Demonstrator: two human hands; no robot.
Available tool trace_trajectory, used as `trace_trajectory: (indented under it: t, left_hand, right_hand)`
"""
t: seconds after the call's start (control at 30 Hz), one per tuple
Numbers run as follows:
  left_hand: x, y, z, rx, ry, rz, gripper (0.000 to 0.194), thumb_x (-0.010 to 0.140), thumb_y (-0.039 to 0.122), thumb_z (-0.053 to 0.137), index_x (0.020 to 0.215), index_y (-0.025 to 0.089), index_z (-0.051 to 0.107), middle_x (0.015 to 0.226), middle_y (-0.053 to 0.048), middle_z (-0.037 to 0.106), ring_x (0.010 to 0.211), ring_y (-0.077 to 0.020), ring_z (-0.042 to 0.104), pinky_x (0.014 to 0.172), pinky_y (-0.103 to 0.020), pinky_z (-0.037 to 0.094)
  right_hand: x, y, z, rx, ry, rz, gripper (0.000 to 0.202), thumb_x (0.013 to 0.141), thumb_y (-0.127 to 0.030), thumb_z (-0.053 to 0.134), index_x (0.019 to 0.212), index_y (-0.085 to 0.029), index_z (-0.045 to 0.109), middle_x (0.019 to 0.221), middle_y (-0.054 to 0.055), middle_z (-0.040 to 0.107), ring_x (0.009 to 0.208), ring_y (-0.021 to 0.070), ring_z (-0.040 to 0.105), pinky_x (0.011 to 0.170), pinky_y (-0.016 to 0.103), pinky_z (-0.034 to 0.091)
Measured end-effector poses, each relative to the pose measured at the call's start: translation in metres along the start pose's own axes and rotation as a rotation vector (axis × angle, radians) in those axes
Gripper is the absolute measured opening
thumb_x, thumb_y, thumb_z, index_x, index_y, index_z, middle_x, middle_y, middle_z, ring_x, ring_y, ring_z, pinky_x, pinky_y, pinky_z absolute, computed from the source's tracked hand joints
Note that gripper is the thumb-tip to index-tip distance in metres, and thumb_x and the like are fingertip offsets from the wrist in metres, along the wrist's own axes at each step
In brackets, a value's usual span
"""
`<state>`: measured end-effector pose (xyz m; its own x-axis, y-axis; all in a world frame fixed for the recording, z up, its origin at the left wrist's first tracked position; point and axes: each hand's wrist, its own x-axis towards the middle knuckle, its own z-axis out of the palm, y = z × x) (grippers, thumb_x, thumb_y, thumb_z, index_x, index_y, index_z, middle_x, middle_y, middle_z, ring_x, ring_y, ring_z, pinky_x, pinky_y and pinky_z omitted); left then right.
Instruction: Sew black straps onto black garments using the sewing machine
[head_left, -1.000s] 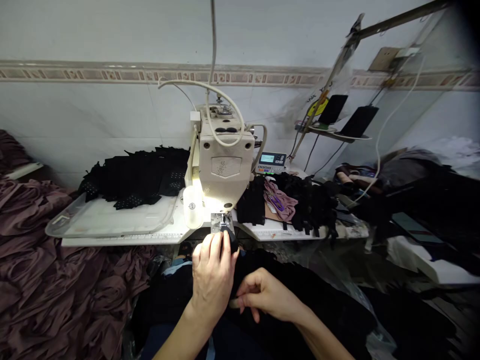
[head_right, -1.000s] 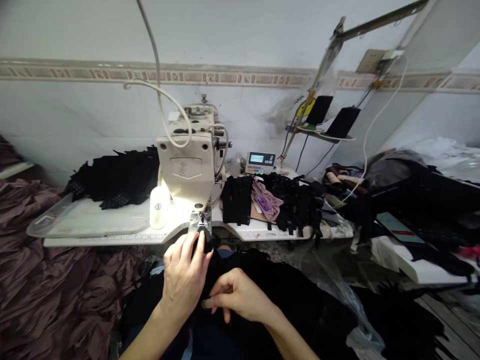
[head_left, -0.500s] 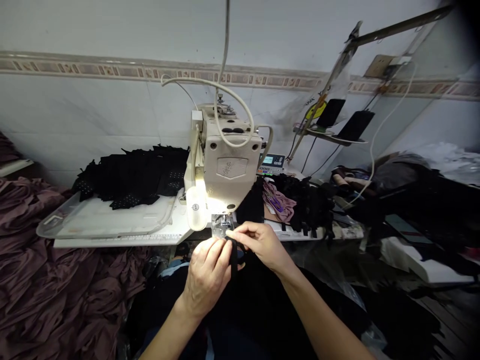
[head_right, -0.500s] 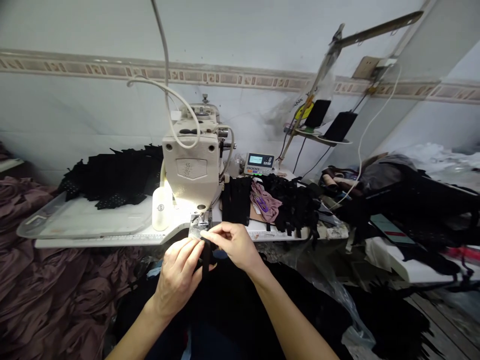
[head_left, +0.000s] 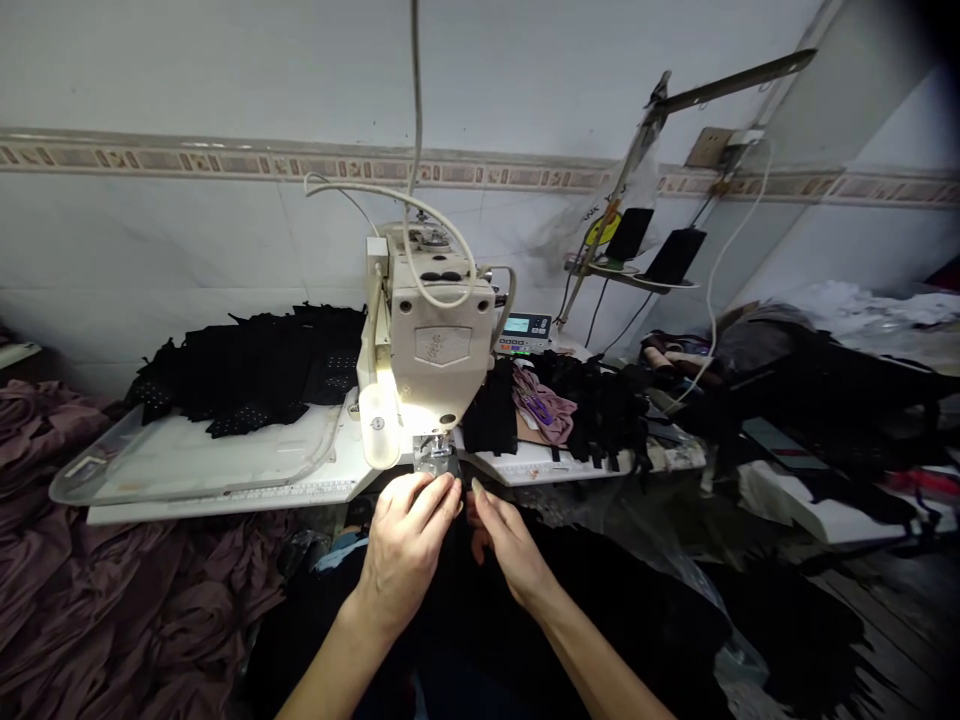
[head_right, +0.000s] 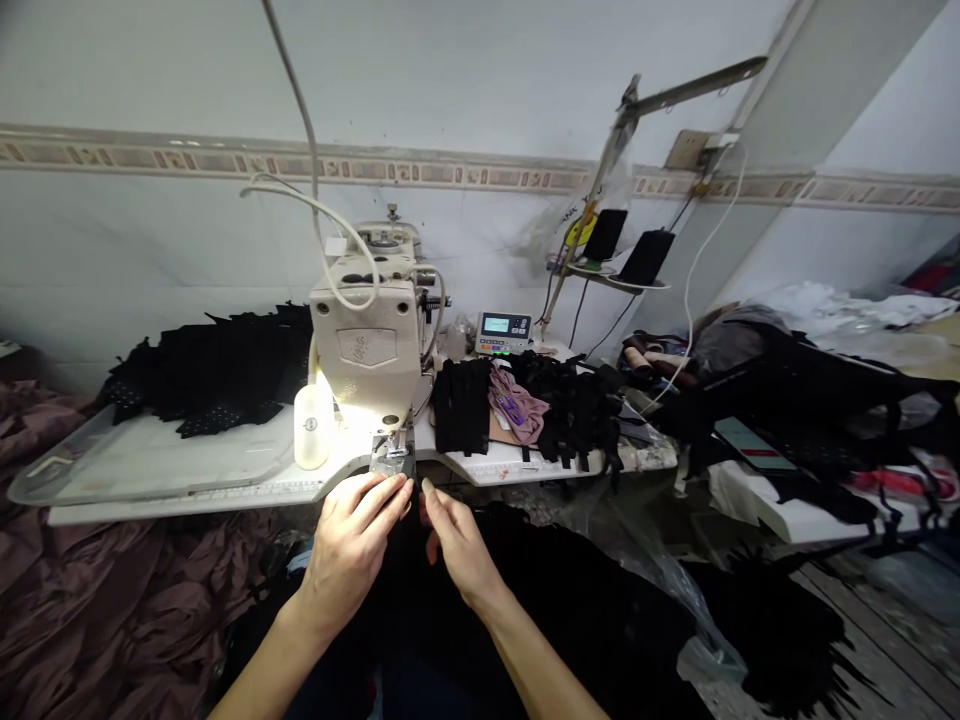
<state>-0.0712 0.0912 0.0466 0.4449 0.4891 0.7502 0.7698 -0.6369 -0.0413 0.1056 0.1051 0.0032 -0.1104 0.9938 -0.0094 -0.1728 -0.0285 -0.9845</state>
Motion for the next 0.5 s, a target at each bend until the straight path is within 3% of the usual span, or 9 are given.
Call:
trace_trajectory:
  t: [0.13, 0.23, 0.5]
  left_hand:
    - [0.002, 0.002, 0.003, 0.036, -0.026, -0.016, 0.042, 0.103, 0.003, 0.049, 0.138, 0.012, 0.069, 0.132, -0.012, 0.077, 0.121, -0.0282, 0.067, 0.104, -0.046, 0.053]
    - [0.002, 0.005, 0.004, 0.069, -0.019, -0.064, 0.039, 0.102, 0.005, 0.053, 0.137, 0.012, 0.070, 0.131, -0.013, 0.078, 0.120, -0.0294, 0.068, 0.104, -0.047, 0.053]
    - [0.001, 0.009, 0.004, 0.116, -0.016, -0.134, 0.040, 0.101, 0.008, 0.057, 0.138, 0.013, 0.068, 0.133, -0.014, 0.076, 0.120, -0.0314, 0.068, 0.102, -0.049, 0.055]
  right_hand:
    - [-0.015, 0.006, 0.009, -0.006, 0.039, -0.070, 0.048, 0.097, -0.066, 0.070, 0.092, -0.019, 0.074, 0.064, -0.005, 0.046, 0.047, 0.0078, 0.040, 0.042, 0.021, 0.032]
    - [-0.013, -0.001, 0.016, 0.047, 0.082, -0.063, 0.049, 0.094, -0.066, 0.072, 0.087, -0.018, 0.074, 0.062, -0.005, 0.049, 0.047, 0.0074, 0.040, 0.041, 0.020, 0.031]
    - [-0.002, -0.021, 0.022, 0.089, 0.043, -0.027, 0.049, 0.088, -0.064, 0.078, 0.077, -0.017, 0.073, 0.065, -0.002, 0.056, 0.049, 0.0080, 0.042, 0.041, 0.020, 0.031]
